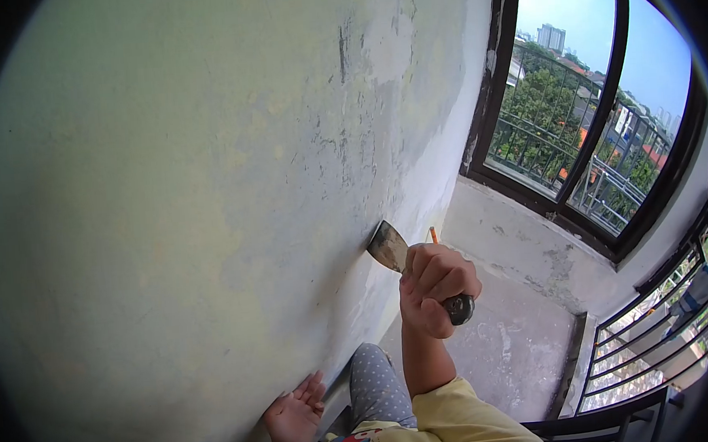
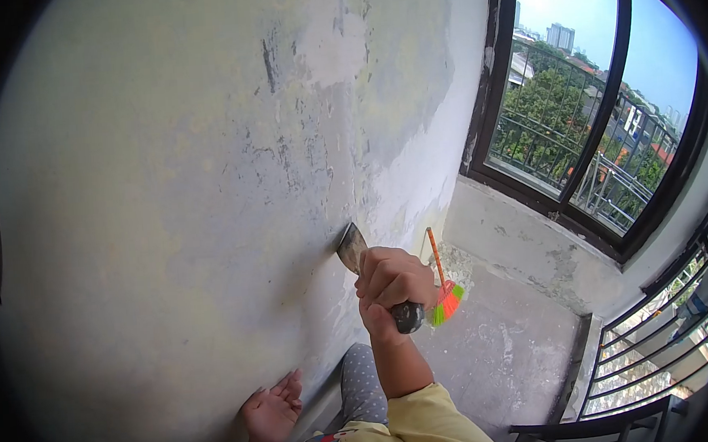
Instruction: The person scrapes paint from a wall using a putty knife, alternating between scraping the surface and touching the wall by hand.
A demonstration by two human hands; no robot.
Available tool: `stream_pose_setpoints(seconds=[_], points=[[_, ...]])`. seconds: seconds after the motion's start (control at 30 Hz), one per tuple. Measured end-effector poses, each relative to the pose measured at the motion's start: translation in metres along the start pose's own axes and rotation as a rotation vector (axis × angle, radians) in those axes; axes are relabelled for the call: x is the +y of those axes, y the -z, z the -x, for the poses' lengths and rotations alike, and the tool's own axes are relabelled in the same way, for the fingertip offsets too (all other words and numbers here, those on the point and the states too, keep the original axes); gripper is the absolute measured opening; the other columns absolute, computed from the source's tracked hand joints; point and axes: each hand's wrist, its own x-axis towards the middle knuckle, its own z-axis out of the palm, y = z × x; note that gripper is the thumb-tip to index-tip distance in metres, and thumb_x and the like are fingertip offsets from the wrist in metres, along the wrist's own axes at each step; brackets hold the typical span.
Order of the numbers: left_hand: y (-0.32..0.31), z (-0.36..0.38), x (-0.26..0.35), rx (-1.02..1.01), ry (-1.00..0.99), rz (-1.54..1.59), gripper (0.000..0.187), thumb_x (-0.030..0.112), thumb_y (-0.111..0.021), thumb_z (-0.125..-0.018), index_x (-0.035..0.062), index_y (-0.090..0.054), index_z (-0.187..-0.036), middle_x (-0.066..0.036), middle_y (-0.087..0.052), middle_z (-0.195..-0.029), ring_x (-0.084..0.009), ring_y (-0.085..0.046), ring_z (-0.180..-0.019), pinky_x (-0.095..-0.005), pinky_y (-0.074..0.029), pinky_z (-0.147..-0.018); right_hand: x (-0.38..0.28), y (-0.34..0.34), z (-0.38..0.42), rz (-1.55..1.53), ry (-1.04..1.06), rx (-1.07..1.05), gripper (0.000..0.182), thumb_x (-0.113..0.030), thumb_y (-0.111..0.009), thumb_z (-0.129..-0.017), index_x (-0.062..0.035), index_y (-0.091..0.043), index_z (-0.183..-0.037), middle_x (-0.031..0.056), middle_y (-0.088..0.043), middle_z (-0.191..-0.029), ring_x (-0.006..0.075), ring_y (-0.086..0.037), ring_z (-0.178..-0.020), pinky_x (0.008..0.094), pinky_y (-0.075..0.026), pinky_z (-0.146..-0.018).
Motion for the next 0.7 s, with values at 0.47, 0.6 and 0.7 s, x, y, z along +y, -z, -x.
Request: stream_pose_setpoints(seconds=[0.47,0.6,0.7], points=[[-0.002,0.005,-0.005,0.005,-0.029,0.013,0.077,0.032,-0.061,-0.086,-0.0078,-0.038,-0.148,-0.021,-0.047,-0.152,-0.0296,-0.059,-0.125,-0.0362,-0.046,-0.092,-0.005,0.019,-0.005,-0.051,-0.034,0.016,0.028,-0.013,-0.068,-0.074,-0.0082,-0.043,-0.063,0.0033,-0.048,-0.05,0.0133,-0.038,-0.041,0.0278,-0.032,-0.041],[-0.003,-0.001,-0.001,-0.009,-0.024,0.049,0.078,0.031,-0.061,-0.085,-0.008,-0.037,-0.149,-0.021,-0.048,-0.152,-0.0298,-0.06,-0.124,-0.0364,-0.046,-0.091,-0.037,0.01,-0.012,-0.123,0.19,-0.058,0.027,-0.012,-0.069,-0.071,-0.0087,-0.043,-0.063,0.0031,-0.047,-0.05,0.013,-0.037,-0.042,0.0268,-0.031,-0.042],[-0.004,-0.001,-0.002,0.002,-0.02,0.073,0.078,0.03,-0.06,-0.085,-0.0084,-0.037,-0.149,-0.021,-0.049,-0.15,-0.0302,-0.06,-0.122,-0.0366,-0.046,-0.091,0.001,0.011,0.003,-0.067,-0.024,0.022,0.026,-0.012,-0.068,-0.07,-0.009,-0.043,-0.064,0.0036,-0.047,-0.05,0.0133,-0.037,-0.043,0.0269,-0.031,-0.042]])
